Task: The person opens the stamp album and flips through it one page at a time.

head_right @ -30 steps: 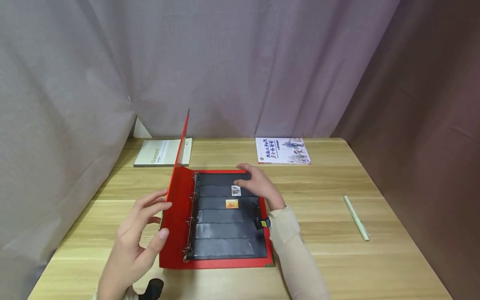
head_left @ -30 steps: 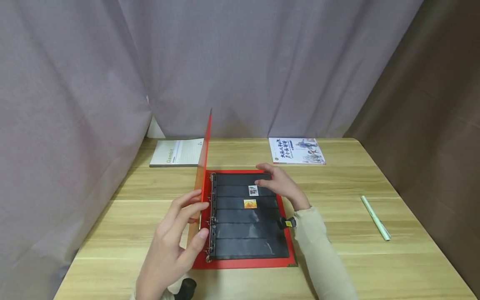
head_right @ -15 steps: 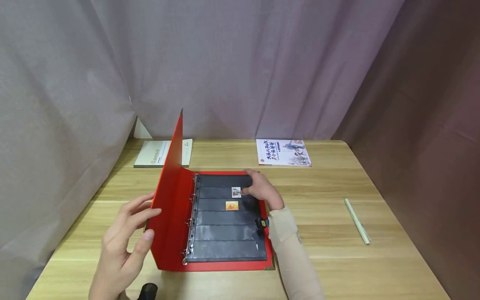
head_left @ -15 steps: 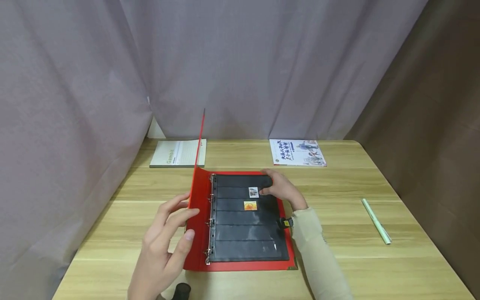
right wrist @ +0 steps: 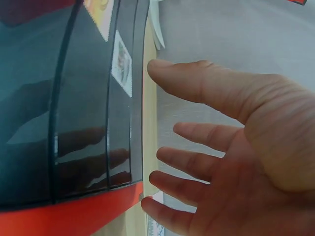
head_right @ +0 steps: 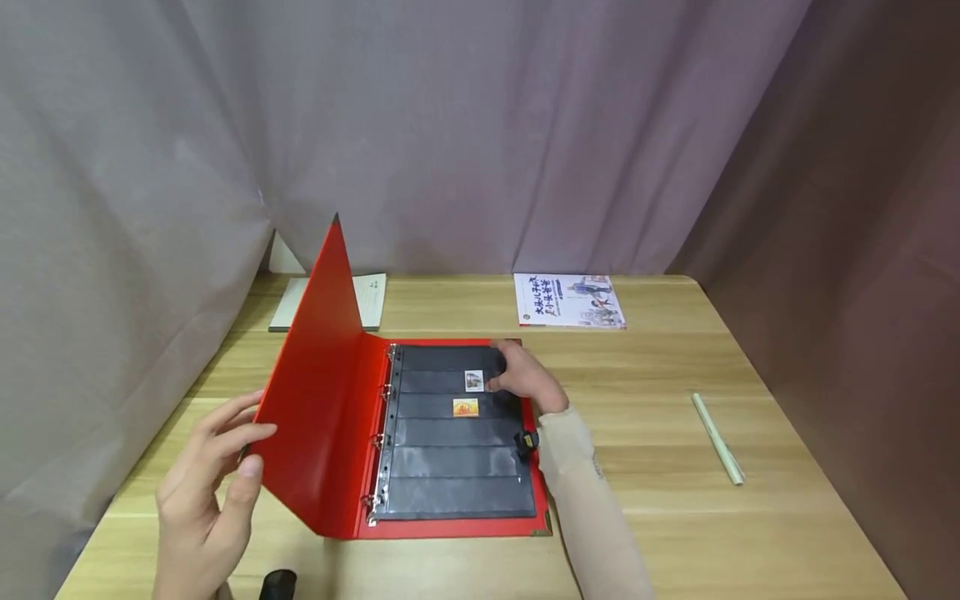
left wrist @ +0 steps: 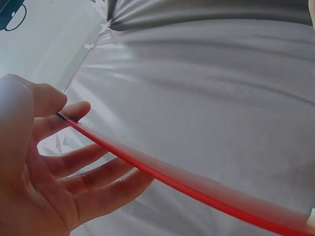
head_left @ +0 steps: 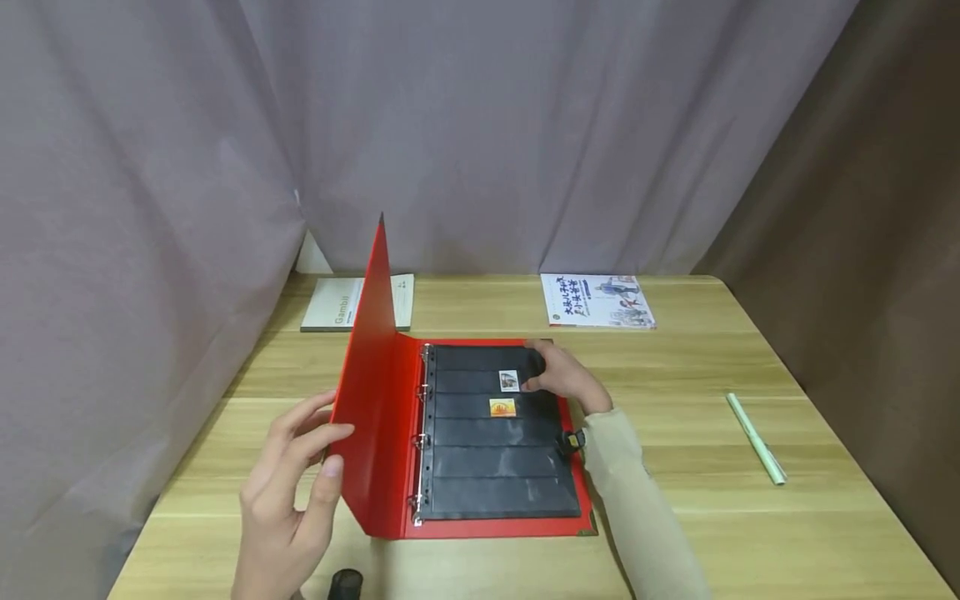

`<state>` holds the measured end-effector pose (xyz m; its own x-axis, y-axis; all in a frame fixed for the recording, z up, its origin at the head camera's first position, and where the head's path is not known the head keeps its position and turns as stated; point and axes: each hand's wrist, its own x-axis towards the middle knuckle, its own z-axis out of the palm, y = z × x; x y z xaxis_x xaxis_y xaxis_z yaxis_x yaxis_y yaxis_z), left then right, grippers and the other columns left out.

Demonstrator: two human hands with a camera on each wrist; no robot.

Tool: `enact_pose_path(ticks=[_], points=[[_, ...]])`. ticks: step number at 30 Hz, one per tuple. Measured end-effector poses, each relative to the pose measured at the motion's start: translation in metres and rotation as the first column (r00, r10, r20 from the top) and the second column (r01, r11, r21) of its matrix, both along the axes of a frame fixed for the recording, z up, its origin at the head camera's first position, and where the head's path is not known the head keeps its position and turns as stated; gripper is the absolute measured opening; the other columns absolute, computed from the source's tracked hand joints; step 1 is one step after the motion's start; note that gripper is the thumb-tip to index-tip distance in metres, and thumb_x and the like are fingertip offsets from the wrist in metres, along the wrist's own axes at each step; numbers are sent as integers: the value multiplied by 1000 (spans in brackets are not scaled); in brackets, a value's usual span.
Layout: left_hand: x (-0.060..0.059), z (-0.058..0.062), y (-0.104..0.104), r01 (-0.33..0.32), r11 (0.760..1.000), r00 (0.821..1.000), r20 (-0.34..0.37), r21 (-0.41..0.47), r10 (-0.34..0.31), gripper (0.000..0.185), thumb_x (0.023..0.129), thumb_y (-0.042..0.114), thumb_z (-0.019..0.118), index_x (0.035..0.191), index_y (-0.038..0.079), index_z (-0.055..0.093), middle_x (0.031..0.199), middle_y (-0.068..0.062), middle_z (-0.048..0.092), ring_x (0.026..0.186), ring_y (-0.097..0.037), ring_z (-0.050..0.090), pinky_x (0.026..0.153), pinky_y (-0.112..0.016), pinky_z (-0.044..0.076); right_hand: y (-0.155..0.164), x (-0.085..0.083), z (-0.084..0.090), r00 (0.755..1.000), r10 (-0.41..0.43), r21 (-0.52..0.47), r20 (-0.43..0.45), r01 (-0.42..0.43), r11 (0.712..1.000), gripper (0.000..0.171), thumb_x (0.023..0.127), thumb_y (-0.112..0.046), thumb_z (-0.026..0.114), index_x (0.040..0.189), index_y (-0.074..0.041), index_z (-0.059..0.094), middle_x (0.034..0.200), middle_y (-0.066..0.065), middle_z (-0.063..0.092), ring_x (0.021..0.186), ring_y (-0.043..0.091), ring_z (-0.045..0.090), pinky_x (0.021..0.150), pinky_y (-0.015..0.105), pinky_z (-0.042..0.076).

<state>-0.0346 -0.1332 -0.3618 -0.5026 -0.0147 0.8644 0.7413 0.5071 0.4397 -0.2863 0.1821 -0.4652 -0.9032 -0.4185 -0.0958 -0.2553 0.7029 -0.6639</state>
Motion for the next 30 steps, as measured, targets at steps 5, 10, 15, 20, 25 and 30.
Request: enact_pose_path(ticks=[5,10,15,20,25,30], points=[[0,1,-1,-44,997,997,-61,61,48,31,103,17,59,102,-13,67,119,-33,62,110,-18,65,85,-16,52,0,-4,-2,998,46,19,-45,-45,999,80,76,-1,83,144,10,44,145,29,49,134,45,45,111,54,36],[0,1,-4,-75,990,992,-96,122,87,30,102,13,60,98,-15,66,115,-34,63,107,-16,66,83,-14,51,0,-6,-5,995,66,45,-72,-63,997,80,74,-2,84,142,12,45,144,29,49,134,44,45,112,52,35],[3,-1,-11,-91,973,990,-87,214,112,22,98,3,62,98,-19,65,116,-28,66,107,-17,66,81,-14,52,0,-6,-9,996,53,48,-71,-49,998,79,74,-2,85,141,13,46,143,29,51,132,44,47,112,52,36],[7,-8,-19,-109,934,988,-65,339,139,15,93,-9,60,99,-22,65,117,-19,68,104,-18,66,79,-13,52,-1,-4,-12,999,30,65,-45,-27,998,80,74,-2,86,142,12,46,142,28,51,131,43,48,110,53,38],[8,-15,-26,-126,890,985,-48,438,163,16,89,-17,57,101,-22,65,116,-16,69,99,-18,66,76,-12,52,-1,-4,-13,999,11,89,-41,-8,996,80,73,-1,86,142,10,47,142,27,52,130,41,49,110,52,38],[9,-16,-30,-140,847,980,-48,513,191,16,86,-18,58,99,-25,64,112,-15,70,98,-20,68,77,-15,53,-2,-3,-12,999,8,93,-38,-5,996,80,72,1,86,141,10,48,142,27,52,130,42,49,109,53,39]])
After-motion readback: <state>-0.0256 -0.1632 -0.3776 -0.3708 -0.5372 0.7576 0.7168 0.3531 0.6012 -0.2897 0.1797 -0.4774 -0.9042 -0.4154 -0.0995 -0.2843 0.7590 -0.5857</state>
